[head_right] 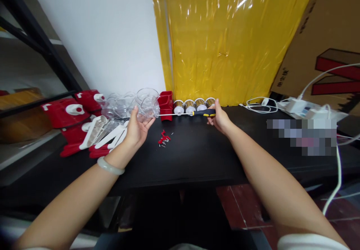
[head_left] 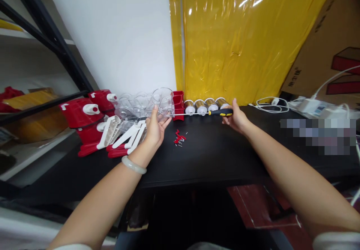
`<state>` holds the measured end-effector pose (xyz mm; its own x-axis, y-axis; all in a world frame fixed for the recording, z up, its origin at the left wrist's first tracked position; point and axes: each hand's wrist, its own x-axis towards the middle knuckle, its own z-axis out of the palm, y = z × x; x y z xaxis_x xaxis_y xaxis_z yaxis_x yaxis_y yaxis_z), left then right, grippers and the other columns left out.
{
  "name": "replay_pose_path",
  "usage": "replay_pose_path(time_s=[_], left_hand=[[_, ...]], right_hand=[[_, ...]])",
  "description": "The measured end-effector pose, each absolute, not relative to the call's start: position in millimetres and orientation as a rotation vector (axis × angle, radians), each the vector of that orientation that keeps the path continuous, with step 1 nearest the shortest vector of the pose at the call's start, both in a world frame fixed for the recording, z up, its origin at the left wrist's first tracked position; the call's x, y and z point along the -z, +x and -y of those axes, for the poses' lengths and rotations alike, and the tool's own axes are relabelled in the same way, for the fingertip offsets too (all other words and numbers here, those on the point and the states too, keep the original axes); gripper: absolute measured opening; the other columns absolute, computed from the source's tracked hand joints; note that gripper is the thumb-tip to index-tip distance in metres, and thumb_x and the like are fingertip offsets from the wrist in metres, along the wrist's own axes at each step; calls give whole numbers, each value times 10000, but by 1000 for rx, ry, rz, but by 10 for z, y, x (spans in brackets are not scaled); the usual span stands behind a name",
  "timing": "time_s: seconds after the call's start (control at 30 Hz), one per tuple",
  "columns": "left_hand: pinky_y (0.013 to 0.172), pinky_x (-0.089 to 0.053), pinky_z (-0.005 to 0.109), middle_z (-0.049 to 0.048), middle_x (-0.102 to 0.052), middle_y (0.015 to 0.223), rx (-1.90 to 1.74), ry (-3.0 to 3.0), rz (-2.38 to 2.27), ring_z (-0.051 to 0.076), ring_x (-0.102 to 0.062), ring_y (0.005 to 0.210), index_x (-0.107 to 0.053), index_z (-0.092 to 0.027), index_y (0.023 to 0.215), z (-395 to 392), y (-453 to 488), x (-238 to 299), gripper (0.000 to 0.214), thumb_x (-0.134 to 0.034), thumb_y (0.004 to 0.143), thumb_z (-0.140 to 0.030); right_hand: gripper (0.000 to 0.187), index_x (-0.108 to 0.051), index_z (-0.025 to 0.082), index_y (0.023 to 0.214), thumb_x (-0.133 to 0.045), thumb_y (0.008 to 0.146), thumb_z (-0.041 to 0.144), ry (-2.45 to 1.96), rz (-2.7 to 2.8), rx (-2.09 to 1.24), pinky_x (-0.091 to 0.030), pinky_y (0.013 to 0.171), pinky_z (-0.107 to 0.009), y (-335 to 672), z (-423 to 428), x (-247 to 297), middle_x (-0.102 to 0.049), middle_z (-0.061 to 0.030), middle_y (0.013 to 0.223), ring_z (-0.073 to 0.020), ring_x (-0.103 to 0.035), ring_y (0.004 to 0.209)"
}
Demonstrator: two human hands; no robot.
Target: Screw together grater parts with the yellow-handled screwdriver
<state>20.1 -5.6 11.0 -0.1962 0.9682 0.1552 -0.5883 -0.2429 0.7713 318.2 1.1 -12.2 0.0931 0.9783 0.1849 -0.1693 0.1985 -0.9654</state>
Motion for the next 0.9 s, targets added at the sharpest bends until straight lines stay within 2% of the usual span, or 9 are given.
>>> replay_pose_path(time_s=[0.1,0.3,0.37,0.43,0.5,0.57,0.7,0.77,0.9], left_hand=[[913,-560,398,70,-726,928,-1704,795,-669,206,-717,902,-613,-202,1010,40,191,-93,300,-673,843,-444],[899,-566,392,72,-725,954,-1702,806,-656,215,-714,928,-623,-211,1011,40,184,-81,326,-694,821,-466],[897,-567,392,75,-723,978,-1703,806,-662,218,-712,940,-621,-214,1021,43,186,-83,332,-697,818,-466],[901,-564,390,75,-723,979,-1705,795,-671,217,-712,942,-617,-219,1026,42,187,-83,325,-692,823,-461],[905,-562,391,75,-722,963,-1704,797,-674,216,-713,938,-617,-218,1023,40,187,-81,326,-693,822,-463],[904,-561,395,78,-720,957,-1704,813,-672,217,-714,931,-621,-211,1015,38,186,-78,338,-703,812,-469],[898,-563,393,83,-720,971,-1705,821,-673,212,-715,918,-625,-204,1010,42,185,-77,328,-695,820,-462],[892,-566,385,79,-723,969,-1711,810,-668,209,-716,917,-622,-208,1012,42,185,-79,317,-693,825,-453],[888,-569,383,72,-728,952,-1712,809,-654,210,-716,917,-623,-215,1005,32,181,-77,314,-696,822,-459]], right_hand=[[460,-476,237,721,-658,773,656,-971,1146,-1090,-406,464,-264,3194,-27,148,-343,78,402,-86,-318,364],[325,-523,263,838,-774,632,268,-799,1017,-1204,-451,531,-253,3184,73,60,-553,62,672,-98,-493,530],[314,-544,268,840,-768,620,275,-788,1003,-1229,-473,553,-272,3182,90,42,-580,52,697,-115,-526,561],[295,-544,259,814,-741,684,436,-824,996,-1240,-472,535,-283,3185,77,49,-579,37,663,-126,-527,537],[414,-527,248,783,-622,757,651,-893,1012,-1210,-453,494,-289,3191,40,80,-553,25,590,-120,-482,457],[503,-511,243,757,-531,785,744,-978,1057,-1154,-436,468,-294,3196,-1,121,-498,33,497,-100,-391,369],[319,-521,232,754,-660,798,517,-1038,1092,-1101,-445,488,-278,3194,-24,149,-417,72,430,-72,-313,336],[206,-536,240,789,-705,733,346,-969,1037,-1134,-454,502,-264,3188,5,123,-484,69,513,-76,-383,389],[297,-552,266,837,-707,595,194,-812,988,-1233,-517,600,-300,3184,75,64,-607,48,727,-121,-555,584]])
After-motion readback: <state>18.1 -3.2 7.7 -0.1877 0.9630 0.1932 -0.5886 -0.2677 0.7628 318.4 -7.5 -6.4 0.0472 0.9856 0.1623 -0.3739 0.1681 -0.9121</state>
